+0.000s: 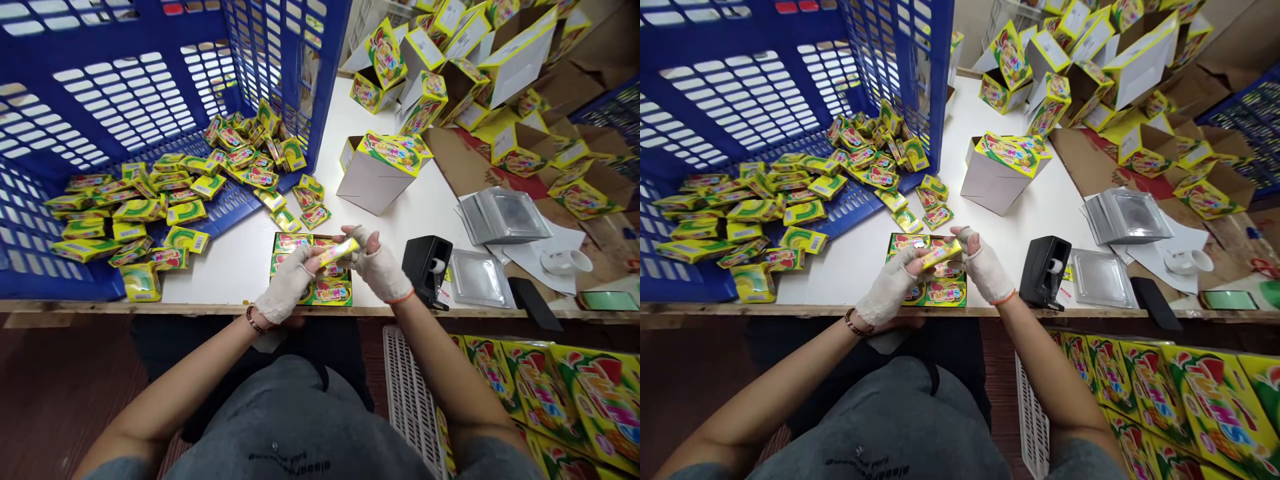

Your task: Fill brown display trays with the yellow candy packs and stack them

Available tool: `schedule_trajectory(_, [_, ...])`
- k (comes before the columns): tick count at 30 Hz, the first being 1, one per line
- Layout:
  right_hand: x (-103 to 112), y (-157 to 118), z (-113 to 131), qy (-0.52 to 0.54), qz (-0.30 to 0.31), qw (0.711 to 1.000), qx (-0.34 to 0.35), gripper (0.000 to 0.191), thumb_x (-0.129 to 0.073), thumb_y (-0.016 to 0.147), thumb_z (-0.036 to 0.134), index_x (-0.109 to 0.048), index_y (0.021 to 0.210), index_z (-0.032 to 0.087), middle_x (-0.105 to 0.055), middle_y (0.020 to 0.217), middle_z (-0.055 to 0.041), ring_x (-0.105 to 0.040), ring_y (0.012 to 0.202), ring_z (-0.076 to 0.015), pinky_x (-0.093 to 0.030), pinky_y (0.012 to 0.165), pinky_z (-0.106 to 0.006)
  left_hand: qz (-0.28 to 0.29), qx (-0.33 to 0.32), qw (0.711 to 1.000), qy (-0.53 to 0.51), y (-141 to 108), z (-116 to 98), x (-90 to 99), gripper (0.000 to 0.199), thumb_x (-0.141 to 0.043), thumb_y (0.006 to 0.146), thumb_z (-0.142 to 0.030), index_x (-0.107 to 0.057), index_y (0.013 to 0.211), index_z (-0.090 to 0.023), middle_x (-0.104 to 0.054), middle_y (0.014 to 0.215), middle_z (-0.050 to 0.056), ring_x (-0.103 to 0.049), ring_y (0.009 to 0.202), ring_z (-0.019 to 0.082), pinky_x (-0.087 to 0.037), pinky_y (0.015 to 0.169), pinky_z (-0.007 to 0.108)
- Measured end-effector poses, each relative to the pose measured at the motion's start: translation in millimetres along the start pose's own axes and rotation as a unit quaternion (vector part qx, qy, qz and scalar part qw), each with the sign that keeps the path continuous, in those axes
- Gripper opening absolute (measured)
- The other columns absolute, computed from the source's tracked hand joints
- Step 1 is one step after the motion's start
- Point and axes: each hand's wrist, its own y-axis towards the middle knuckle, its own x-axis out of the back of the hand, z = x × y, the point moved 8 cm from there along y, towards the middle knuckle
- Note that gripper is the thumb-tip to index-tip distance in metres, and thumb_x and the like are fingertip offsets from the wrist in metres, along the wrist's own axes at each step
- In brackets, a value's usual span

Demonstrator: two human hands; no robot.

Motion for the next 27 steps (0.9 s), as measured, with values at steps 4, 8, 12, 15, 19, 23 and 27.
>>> schedule_trajectory(4, [9,9,-20,-0.025,0.082,0.993,-0.08,0.04,-0.062,0.085,0.049,-0.069,0.109,0.018,-0.07,0.098,-0.0064,-0.065,0.082,-0.0198,-0.057,0.071,-0.034,0.017,-0.189,0.936,0.295,0,-21,-3.4,0.053,-0.067,0.081,-0.033,-0.058,0.131,-0.018,-0.054,0.142,0.015,-0.045,0.138,0.032,-0.033,0.119,0.052])
schedule_trajectory(8, [19,5,-35,-0.151,-0.01,0.988,-0.024,0.029,-0.055,0.084,0.036,-0.071,0.102,0.018,-0.07,0.1,-0.0072,-0.064,0.088,-0.0215,-0.056,0.078,-0.038,-0.058,-0.195,0.872,0.446,4,-8,36.9,0.06,-0.06,0.085,-0.029,-0.05,0.143,-0.018,-0.041,0.155,0.016,-0.034,0.147,0.033,-0.029,0.121,0.054])
schedule_trajectory(12, [-1,-6,-40,-0.241,-0.048,0.967,0.07,0.024,-0.048,0.089,0.029,-0.07,0.094,0.02,-0.068,0.096,-0.0089,-0.064,0.094,-0.0235,-0.054,0.086,-0.04,-0.206,-0.117,0.812,0.533,-5,2,138.5,0.049,-0.054,0.083,-0.018,-0.057,0.132,-0.016,-0.039,0.155,0.015,-0.035,0.145,0.032,-0.03,0.121,0.05])
schedule_trajectory(15, [-18,-10,-46,-0.268,-0.05,0.959,0.084,0.025,-0.046,0.092,0.027,-0.07,0.095,0.02,-0.068,0.094,-0.0081,-0.064,0.092,-0.0231,-0.053,0.083,-0.038,-0.257,-0.068,0.76,0.594,-21,0,212.9,0.046,-0.052,0.08,-0.01,-0.058,0.125,-0.013,-0.044,0.15,0.014,-0.034,0.144,0.035,-0.028,0.121,0.051])
schedule_trajectory(19, [-33,-14,-50,-0.34,-0.047,0.934,0.097,0.025,-0.045,0.094,0.024,-0.07,0.098,0.02,-0.07,0.095,-0.0081,-0.064,0.089,-0.023,-0.049,0.081,-0.037,-0.203,-0.035,0.727,0.656,-31,-3,258.2,0.044,-0.058,0.074,-0.007,-0.061,0.117,-0.012,-0.053,0.141,0.016,-0.039,0.137,0.039,-0.028,0.116,0.057])
schedule_trajectory(23, [-41,-16,-38,-0.446,-0.029,0.883,0.141,0.019,-0.051,0.093,0.022,-0.07,0.095,0.02,-0.071,0.098,-0.0086,-0.063,0.1,-0.0255,-0.044,0.087,-0.04,-0.148,-0.037,0.738,0.657,-21,-7,262.0,0.041,-0.065,0.068,-0.006,-0.063,0.108,-0.016,-0.061,0.126,0.01,-0.047,0.127,0.033,-0.03,0.114,0.052])
schedule_trajectory(27, [-35,-10,-23,-0.397,-0.028,0.903,0.161,0.018,-0.054,0.092,0.022,-0.07,0.099,0.02,-0.07,0.103,-0.0101,-0.062,0.105,-0.0269,-0.05,0.091,-0.043,-0.181,-0.055,0.759,0.623,-3,-27,258.0,0.013,-0.053,0.083,-0.009,-0.059,0.093,-0.015,-0.06,0.088,0.003,-0.058,0.102,0.025,-0.042,0.1,0.041])
